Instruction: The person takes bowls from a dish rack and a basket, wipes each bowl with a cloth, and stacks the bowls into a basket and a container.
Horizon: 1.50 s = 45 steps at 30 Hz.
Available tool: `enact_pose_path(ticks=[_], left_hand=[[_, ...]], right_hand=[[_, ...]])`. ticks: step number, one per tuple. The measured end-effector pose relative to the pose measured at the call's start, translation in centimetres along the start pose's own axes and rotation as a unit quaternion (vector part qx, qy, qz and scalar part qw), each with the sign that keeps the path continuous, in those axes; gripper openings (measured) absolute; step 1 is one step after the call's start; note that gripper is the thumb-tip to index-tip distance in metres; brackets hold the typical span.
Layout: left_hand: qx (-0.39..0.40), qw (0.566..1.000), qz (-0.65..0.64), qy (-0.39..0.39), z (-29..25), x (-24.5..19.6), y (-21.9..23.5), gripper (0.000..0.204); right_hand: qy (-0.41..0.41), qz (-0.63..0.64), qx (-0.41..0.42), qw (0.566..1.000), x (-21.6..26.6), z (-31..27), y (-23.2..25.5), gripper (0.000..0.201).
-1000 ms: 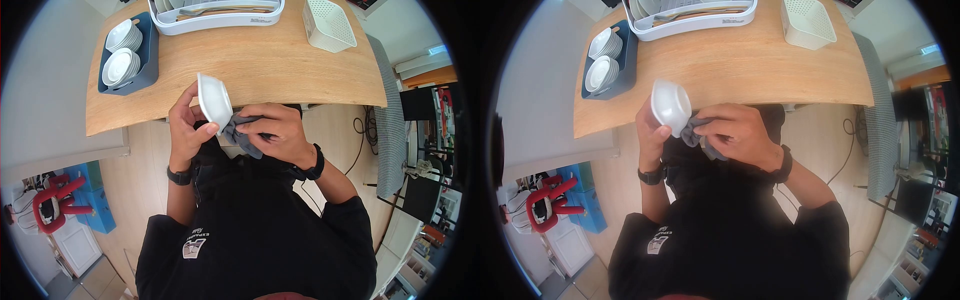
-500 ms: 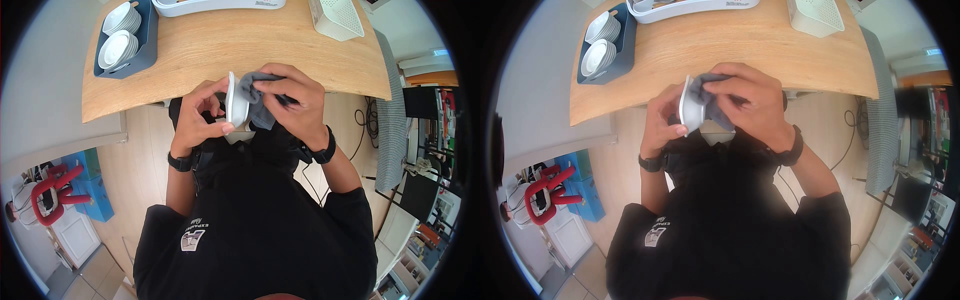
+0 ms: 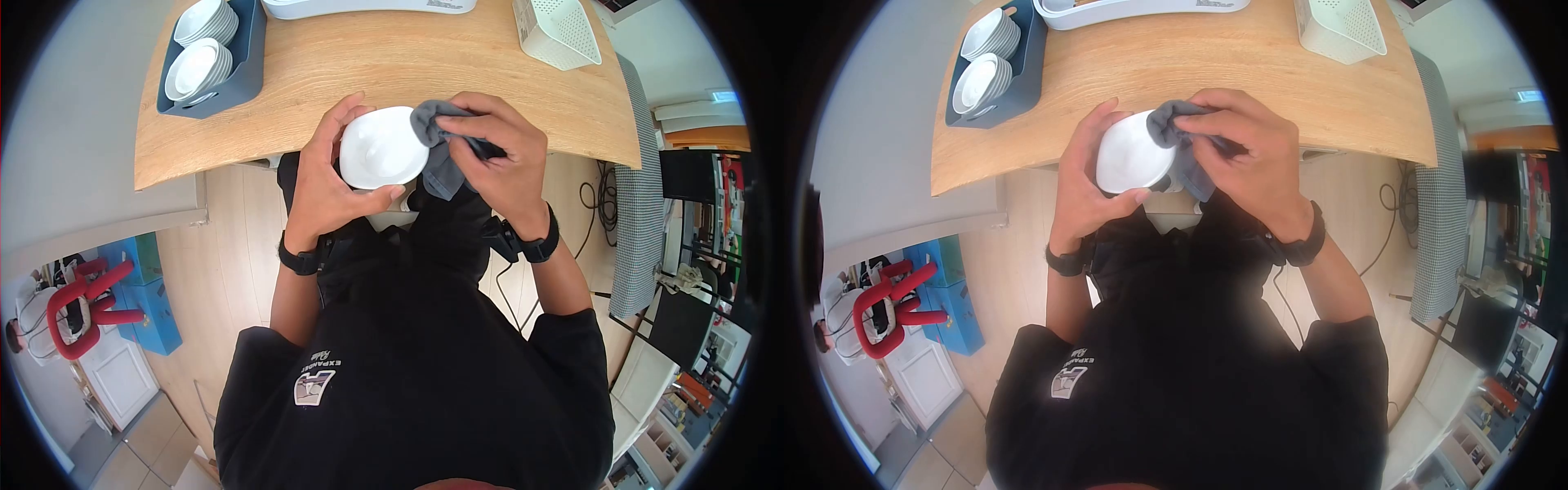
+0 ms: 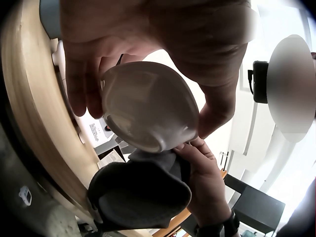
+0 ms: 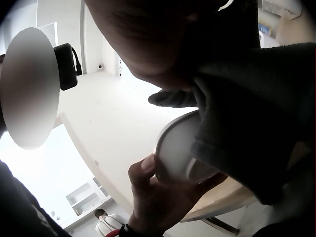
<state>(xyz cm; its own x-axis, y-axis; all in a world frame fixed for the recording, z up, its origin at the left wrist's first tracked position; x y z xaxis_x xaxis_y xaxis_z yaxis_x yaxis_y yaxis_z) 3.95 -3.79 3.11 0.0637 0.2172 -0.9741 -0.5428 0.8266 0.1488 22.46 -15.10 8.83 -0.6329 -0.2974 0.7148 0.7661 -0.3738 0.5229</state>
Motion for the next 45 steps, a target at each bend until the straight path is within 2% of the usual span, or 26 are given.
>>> enact_pose_path(ticks=[4,6,8,11,13,15,17,19,23,25,27,29,31,32,33,35,36,37,38,39,40,41,43,44,45], left_hand=[[-0.006,1.0,0.006,-0.019,0.0,-0.6,-0.2,0.109],[-0.01,1.0,-0.005,-0.019,0.1,-0.7,-0.2,0.11],[-0.015,0.997,-0.068,-0.039,0.2,-0.6,-0.3,0.109],[0.023,0.992,-0.118,-0.034,0.4,-0.7,-0.6,0.107],[0.036,0.994,-0.095,-0.046,0.4,-0.3,-0.5,0.105],[0.087,0.993,-0.073,-0.006,0.2,-0.6,-0.8,0.101],[0.086,0.992,-0.091,-0.005,0.1,-0.9,-1.1,0.099],[0.074,0.993,-0.093,-0.013,0.0,-0.8,-1.1,0.101],[0.061,0.995,-0.069,-0.04,0.2,-0.8,-0.9,0.103],[0.037,0.997,-0.052,-0.04,0.4,-1.0,-0.8,0.103],[0.033,0.998,-0.033,-0.038,0.4,-0.9,-0.8,0.103],[0.025,0.999,-0.009,-0.034,0.5,-0.6,-0.5,0.103],[-0.005,1.0,0.001,-0.028,0.3,-0.2,0.1,0.105],[-0.025,0.999,-0.029,-0.012,0.0,0.3,0.4,0.089],[-0.032,0.999,-0.02,-0.007,0.0,0.3,0.7,0.089],[-0.1,0.992,-0.073,-0.04,-0.5,0.1,2.0,0.069],[-0.118,0.992,-0.026,-0.043,-0.7,-0.2,2.9,0.055],[-0.121,0.992,-0.02,-0.039,-1.2,-0.1,3.8,0.055],[-0.133,0.989,0.042,-0.046,-1.7,0.2,5.0,0.052],[-0.142,0.983,0.104,-0.054,-2.1,0.0,5.8,0.05],[-0.178,0.975,0.117,-0.066,-2.5,-0.4,6.4,0.048],[-0.177,0.974,0.122,-0.068,-2.9,-0.6,7.0,0.048],[-0.189,0.959,0.21,-0.036,-4.2,-0.7,8.1,0.048],[-0.216,0.96,0.177,-0.016,-4.8,-0.6,8.4,0.04],[-0.214,0.96,0.178,-0.017,-5.2,-0.5,8.7,0.04]], right_hand=[[-0.042,-0.007,0.075,0.996,-0.7,-0.5,-0.9,0.029],[-0.024,0.003,0.091,0.996,-0.7,-0.6,-1.5,0.027],[0.0,0.029,0.123,0.992,-0.2,-0.6,-2.2,0.025],[0.009,0.054,0.132,0.99,0.3,-0.4,-2.9,0.026],[0.012,0.058,0.119,0.991,0.5,-0.1,-2.9,0.025],[0.02,0.002,0.088,0.996,0.4,0.2,-2.7,0.023],[0.026,-0.011,0.082,0.996,0.1,0.3,-2.5,0.027],[-0.005,-0.077,0.112,0.991,-0.2,0.3,-2.6,0.027],[-0.025,-0.075,0.152,0.985,-0.4,0.0,-2.5,0.027],[-0.059,0.02,0.205,0.977,-0.7,-0.4,-2.8,0.027],[-0.077,0.049,0.218,0.972,-0.8,-0.6,-2.7,0.027],[-0.099,0.165,0.159,0.968,-1.3,-0.8,-2.5,0.024],[-0.097,0.14,0.137,0.976,-1.3,-0.7,-1.5,0.024],[-0.101,0.112,0.112,0.982,-1.6,-0.8,-0.8,0.025],[-0.106,0.08,0.075,0.988,-2.2,-0.9,-0.2,0.024],[-0.139,0.063,-0.003,0.988,-4.3,-2.0,1.5,0.023],[-0.164,0.074,-0.046,0.983,-6.0,-2.4,2.6,0.024],[-0.171,0.079,-0.082,0.979,-7.1,-2.8,4.0,0.025],[-0.178,0.084,-0.118,0.973,-8.2,-2.9,5.5,0.027],[-0.17,0.049,-0.157,0.972,-8.8,-3.1,7.2,0.028],[-0.162,0.013,-0.196,0.967,-9.2,-3.1,8.9,0.029],[-0.137,-0.043,-0.236,0.961,-8.8,-3.2,10.5,0.026],[-0.105,-0.295,-0.274,0.909,-7.4,-3.4,14.0,0.021],[-0.07,-0.407,-0.284,0.865,-7.5,-4.0,16.1,0.022],[-0.071,-0.407,-0.286,0.865,-8.4,-4.5,18.2,0.022]])
Point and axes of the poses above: each hand's wrist, its own z-axis towards the middle knuckle, its own y-axis out of the back of the hand, x = y × z, the point moved 4 cm from there along z, towards the middle knuckle, and after that the axes turned 13 degrees about x, right-handed, at the moved point
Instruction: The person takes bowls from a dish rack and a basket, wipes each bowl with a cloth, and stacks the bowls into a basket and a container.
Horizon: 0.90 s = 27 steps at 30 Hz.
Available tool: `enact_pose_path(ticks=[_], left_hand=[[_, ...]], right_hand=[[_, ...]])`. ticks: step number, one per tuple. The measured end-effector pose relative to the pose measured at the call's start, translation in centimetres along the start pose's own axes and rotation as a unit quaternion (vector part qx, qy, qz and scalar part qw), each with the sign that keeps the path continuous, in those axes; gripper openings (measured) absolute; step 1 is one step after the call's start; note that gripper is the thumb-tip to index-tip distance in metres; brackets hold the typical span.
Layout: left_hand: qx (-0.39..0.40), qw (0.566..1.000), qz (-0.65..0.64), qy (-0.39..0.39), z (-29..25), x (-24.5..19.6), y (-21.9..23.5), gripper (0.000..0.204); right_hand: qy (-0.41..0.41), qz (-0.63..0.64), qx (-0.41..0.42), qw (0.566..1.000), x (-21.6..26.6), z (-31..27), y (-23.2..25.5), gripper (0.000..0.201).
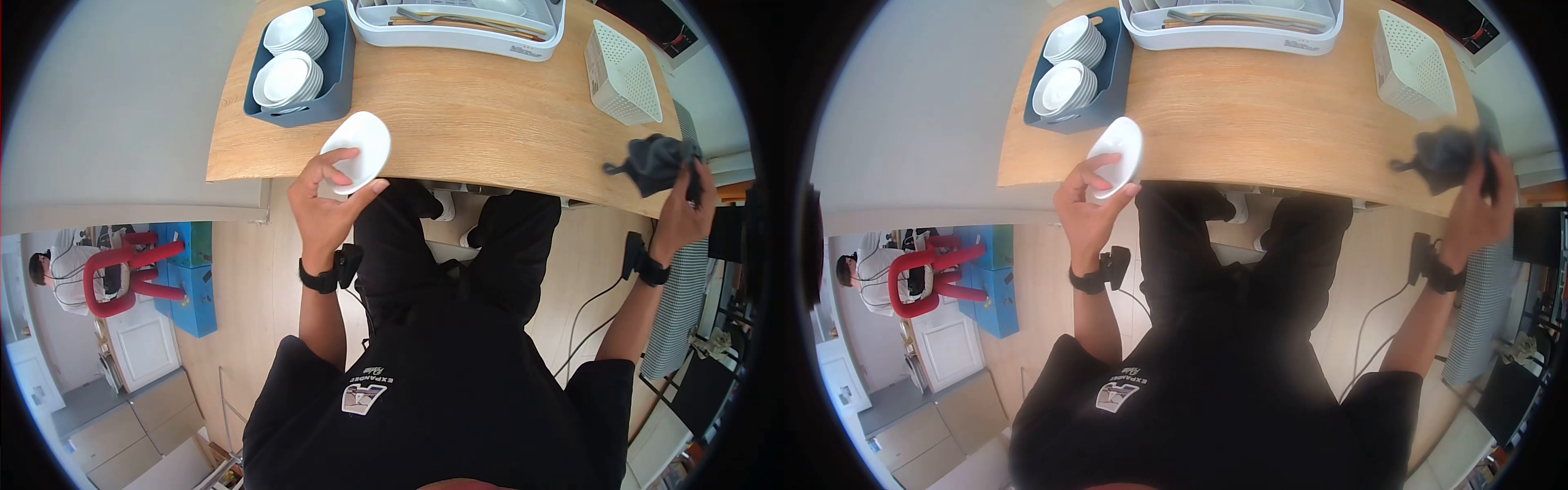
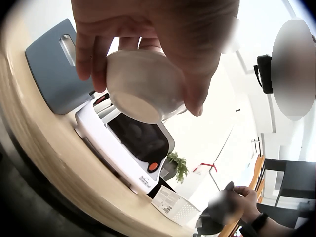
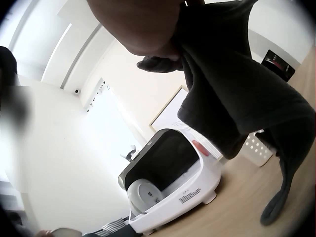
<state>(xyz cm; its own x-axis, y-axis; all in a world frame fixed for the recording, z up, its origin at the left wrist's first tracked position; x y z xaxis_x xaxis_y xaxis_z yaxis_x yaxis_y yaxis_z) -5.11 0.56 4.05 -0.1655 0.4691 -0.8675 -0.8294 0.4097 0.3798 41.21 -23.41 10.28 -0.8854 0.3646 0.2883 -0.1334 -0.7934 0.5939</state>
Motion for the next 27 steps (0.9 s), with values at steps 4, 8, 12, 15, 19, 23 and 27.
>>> enact_pose_path(ticks=[4,8,12,15,19,23,27], left_hand=[[-0.007,0.996,0.085,-0.022,-0.3,0.4,2.0,0.034],[-0.016,0.993,0.105,-0.05,0.6,-1.3,2.9,0.05],[-0.006,0.985,0.161,-0.068,2.7,-2.9,4.4,0.058],[-0.01,0.978,0.189,-0.082,4.6,-3.6,5.8,0.06],[-0.012,0.972,0.227,-0.065,7.7,-3.7,8.1,0.062],[0.007,0.975,0.22,-0.012,12.2,-1.9,10.3,0.069],[0.038,0.981,0.178,0.067,16.9,0.2,12.4,0.08]], right_hand=[[0.04,-0.083,-0.081,0.992,-5.3,0.1,1.7,0.02],[0.021,-0.073,0.088,0.993,-6.8,-3.3,-3.1,0.024],[-0.069,-0.034,0.148,0.986,-8.3,-7.1,-8.2,0.026],[-0.117,-0.031,0.147,0.982,-7.8,-7.2,-9.1,0.027],[-0.132,-0.017,0.142,0.981,-7.5,-7.3,-9.0,0.027],[-0.12,-0.003,0.129,0.984,-7.6,-7.4,-9.1,0.026],[-0.13,0.015,0.124,0.984,-8.2,-7.6,-9.3,0.026]])
Point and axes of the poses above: each hand's wrist, its own z-axis towards the middle knuckle, its own y-axis out of the back of the hand, x = y × z, the point moved 4 cm from there along z, towards the middle knuckle, and after that the axes turned 13 degrees about x, right-handed, at the moved point
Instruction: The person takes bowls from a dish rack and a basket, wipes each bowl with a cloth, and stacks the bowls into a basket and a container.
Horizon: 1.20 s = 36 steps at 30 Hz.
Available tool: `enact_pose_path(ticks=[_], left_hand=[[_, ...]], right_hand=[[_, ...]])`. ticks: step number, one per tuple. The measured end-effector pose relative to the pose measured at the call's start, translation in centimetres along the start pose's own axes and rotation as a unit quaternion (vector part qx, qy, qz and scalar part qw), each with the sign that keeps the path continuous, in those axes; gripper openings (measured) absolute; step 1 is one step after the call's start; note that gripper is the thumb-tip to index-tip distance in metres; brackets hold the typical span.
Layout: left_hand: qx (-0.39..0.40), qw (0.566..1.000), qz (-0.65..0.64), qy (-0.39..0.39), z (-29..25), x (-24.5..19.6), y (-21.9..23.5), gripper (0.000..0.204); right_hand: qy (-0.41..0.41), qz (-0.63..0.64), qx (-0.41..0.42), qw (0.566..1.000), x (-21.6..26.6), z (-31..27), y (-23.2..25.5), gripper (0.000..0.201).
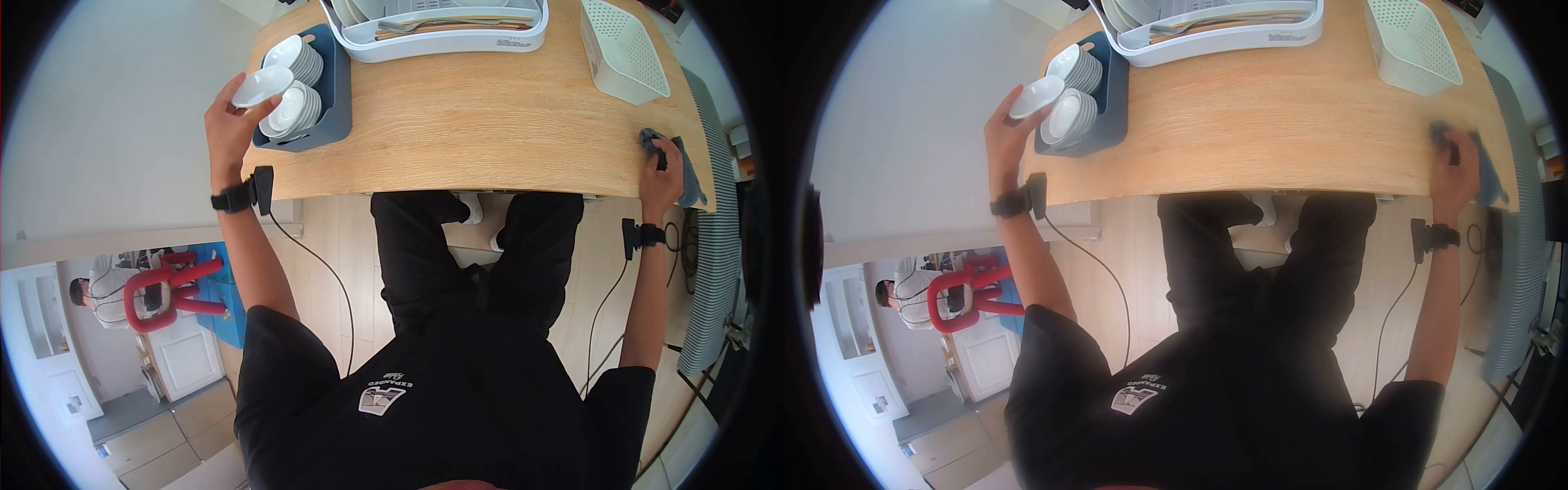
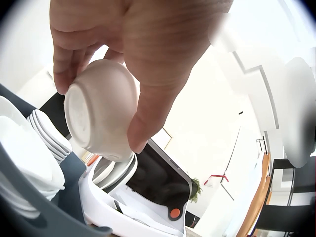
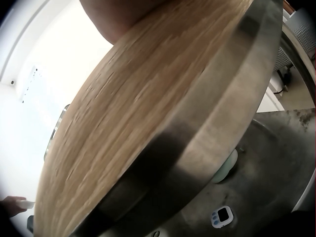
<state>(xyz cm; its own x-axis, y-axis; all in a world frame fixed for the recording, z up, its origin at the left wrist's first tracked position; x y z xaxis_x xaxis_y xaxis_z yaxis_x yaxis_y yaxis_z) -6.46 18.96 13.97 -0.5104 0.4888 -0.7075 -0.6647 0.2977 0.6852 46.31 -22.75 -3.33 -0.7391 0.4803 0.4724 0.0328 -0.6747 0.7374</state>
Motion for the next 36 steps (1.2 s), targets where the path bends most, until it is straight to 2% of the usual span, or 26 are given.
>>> enact_pose_path(ticks=[1,2,6,9,12,17,19,26,29,31,32,34,35,36], left_hand=[[0.033,0.999,-0.016,0.029,1.1,0.9,0.3,0.082],[0.031,0.999,-0.011,0.001,1.8,0.9,0.4,0.086],[0.055,0.997,0.046,0.014,5.3,1.9,0.7,0.092],[0.041,0.996,0.064,0.042,7.4,3.5,0.8,0.088],[0.046,0.995,0.047,0.073,9.3,5.6,0.4,0.095],[0.018,0.988,0.086,0.127,10.3,5.5,-0.6,0.11],[0.024,0.973,0.166,0.158,10.7,5.8,-1.0,0.114],[0.04,0.946,0.257,0.195,11.5,6.1,-1.5,0.117],[0.086,0.924,0.296,0.225,12.2,6.1,-1.8,0.111],[-0.016,0.944,0.326,0.035,12.1,5.1,-1.9,0.097],[-0.015,0.944,0.327,0.036,12.5,5.8,-1.8,0.097],[0.024,0.939,0.324,-0.117,13.6,5.2,-2.5,0.082],[0.025,0.939,0.324,-0.117,13.9,5.3,-2.7,0.082],[0.062,0.943,0.314,-0.089,14.2,5.7,-3.2,0.079]], right_hand=[[0.003,-0.008,-0.001,1.0,0.2,-0.2,-0.2,0.026],[0.013,-0.009,-0.008,1.0,0.2,-0.2,-0.2,0.027],[0.028,-0.012,-0.016,0.999,-0.8,-0.3,-0.6,0.029],[0.009,-0.023,-0.014,1.0,-0.7,-0.3,-0.5,0.029],[0.002,-0.013,-0.011,1.0,-0.8,-0.3,-0.4,0.029],[0.006,0.005,-0.015,1.0,-1.0,-0.3,-0.5,0.027],[0.004,0.013,-0.012,1.0,-0.8,-0.3,-0.4,0.027],[0.011,0.002,-0.023,1.0,-0.8,-0.3,-0.2,0.026],[0.004,0.001,-0.015,1.0,-1.2,-0.3,-0.4,0.027],[0.004,-0.003,-0.015,1.0,-1.4,-0.3,-0.3,0.027],[0.004,-0.006,-0.015,1.0,-1.3,-0.3,-0.4,0.027],[0.004,-0.01,-0.016,1.0,-1.3,-0.2,-0.5,0.027],[0.006,0.004,-0.017,1.0,-1.4,-0.2,-0.5,0.026],[0.007,0.018,-0.019,1.0,-1.5,-0.2,-0.5,0.026]])
Point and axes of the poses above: each hand's wrist, its own z-axis towards the middle knuckle, its own y-axis out of the back of the hand, x = y × z, the point moved 4 cm from there along z, towards the middle knuckle, and after that the axes turned 13 degrees about x, right-handed, at the moved point
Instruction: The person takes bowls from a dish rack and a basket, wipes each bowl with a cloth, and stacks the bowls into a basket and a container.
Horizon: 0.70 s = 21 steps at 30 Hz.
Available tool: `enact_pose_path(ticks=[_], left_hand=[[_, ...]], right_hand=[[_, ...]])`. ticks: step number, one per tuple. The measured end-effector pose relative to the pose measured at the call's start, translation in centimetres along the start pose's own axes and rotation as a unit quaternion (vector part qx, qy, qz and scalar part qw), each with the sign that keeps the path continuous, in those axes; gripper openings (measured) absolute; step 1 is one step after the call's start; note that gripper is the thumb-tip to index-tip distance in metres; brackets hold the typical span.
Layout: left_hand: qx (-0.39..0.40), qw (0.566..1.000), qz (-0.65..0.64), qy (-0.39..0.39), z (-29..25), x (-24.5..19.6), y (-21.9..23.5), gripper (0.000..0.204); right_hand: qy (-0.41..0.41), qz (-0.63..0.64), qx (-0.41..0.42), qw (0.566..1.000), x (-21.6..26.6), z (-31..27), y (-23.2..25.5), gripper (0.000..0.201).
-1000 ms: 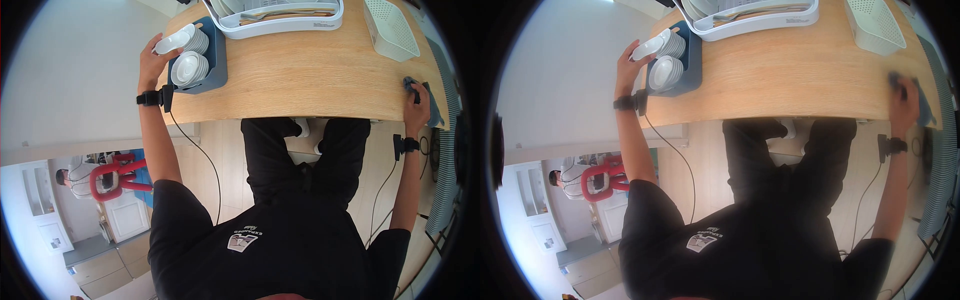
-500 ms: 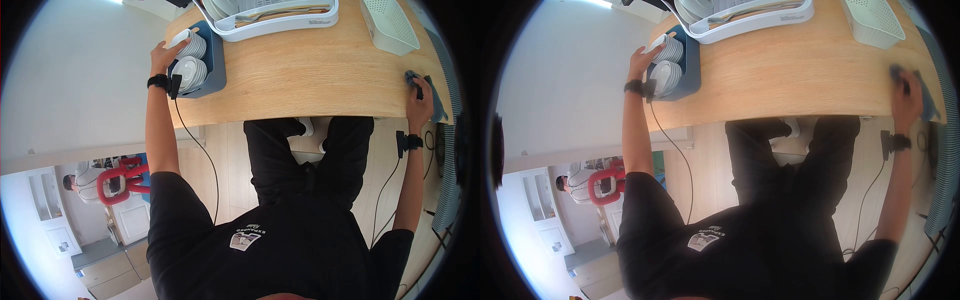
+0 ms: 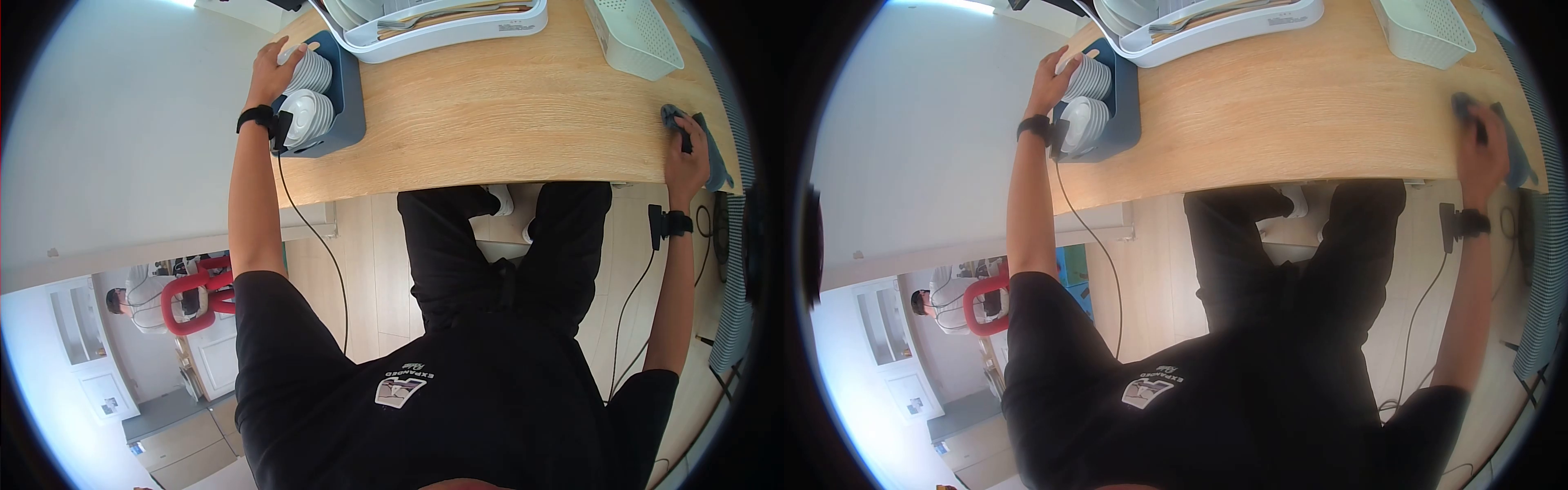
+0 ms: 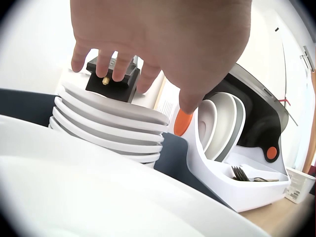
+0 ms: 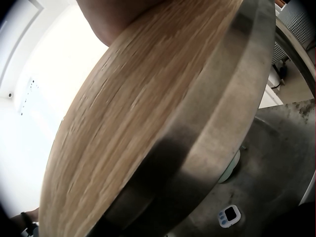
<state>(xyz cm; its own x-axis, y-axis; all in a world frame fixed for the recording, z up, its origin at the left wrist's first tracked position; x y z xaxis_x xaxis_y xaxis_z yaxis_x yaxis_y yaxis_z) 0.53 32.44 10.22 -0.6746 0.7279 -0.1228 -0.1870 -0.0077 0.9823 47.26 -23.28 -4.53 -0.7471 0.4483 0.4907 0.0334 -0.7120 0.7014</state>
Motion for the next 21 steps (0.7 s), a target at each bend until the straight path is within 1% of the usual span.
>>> enact_pose_path(ticks=[1,2,4,5,7,9,11,13,14,16,20,21], left_hand=[[0.043,0.999,-0.016,0.014,0.3,0.1,-0.6,0.076],[0.045,0.999,-0.016,0.012,0.6,0.1,-0.8,0.076],[0.094,0.994,0.0,0.064,0.9,0.2,-1.7,0.074],[0.095,0.993,-0.001,0.062,0.9,0.1,-2.0,0.074],[0.09,0.987,0.034,0.131,0.9,0.6,-2.6,0.072],[0.094,0.986,0.047,0.133,1.3,1.6,-3.4,0.073],[0.095,0.985,0.059,0.135,1.7,1.6,-3.6,0.074],[0.096,0.979,0.035,0.177,1.6,1.7,-3.9,0.077],[0.094,0.98,0.031,0.174,1.6,1.6,-3.8,0.077],[0.106,0.977,0.021,0.186,1.5,1.6,-3.8,0.084],[0.122,0.979,-0.008,0.163,1.6,1.5,-3.5,0.089],[0.096,0.981,0.0,0.168,1.2,1.5,-3.0,0.091]], right_hand=[[-0.001,-0.001,0.0,1.0,-0.1,0.0,0.0,0.026],[0.005,-0.006,-0.002,1.0,0.0,0.1,0.0,0.026],[0.009,-0.014,-0.002,1.0,0.3,-0.1,0.2,0.026],[0.011,-0.015,-0.011,1.0,0.9,0.0,0.3,0.024],[0.014,-0.017,-0.02,1.0,1.2,0.1,0.4,0.022],[0.027,-0.008,-0.03,0.999,1.1,0.0,0.4,0.021],[0.024,-0.01,-0.029,0.999,1.2,0.0,0.5,0.022],[0.021,-0.014,-0.029,0.999,1.6,0.0,0.6,0.022],[0.021,-0.003,-0.03,0.999,2.0,0.0,0.6,0.022],[0.023,-0.002,-0.034,0.999,2.5,0.0,0.9,0.022],[0.036,0.004,-0.043,0.998,3.1,-0.1,0.9,0.024],[0.033,0.014,-0.045,0.998,3.3,0.0,1.2,0.024]])
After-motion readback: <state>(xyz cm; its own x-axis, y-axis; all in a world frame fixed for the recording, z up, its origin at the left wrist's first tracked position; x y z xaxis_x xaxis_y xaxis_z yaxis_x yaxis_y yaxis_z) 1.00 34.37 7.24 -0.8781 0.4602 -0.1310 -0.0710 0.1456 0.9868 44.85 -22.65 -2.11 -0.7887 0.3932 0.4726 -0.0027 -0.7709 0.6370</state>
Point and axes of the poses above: each hand's wrist, its own z-axis towards the middle knuckle, its own y-axis out of the back of the hand, x = y × z, the point moved 4 cm from there along z, towards the middle knuckle, and after that the axes turned 13 degrees about x, right-handed, at the moved point
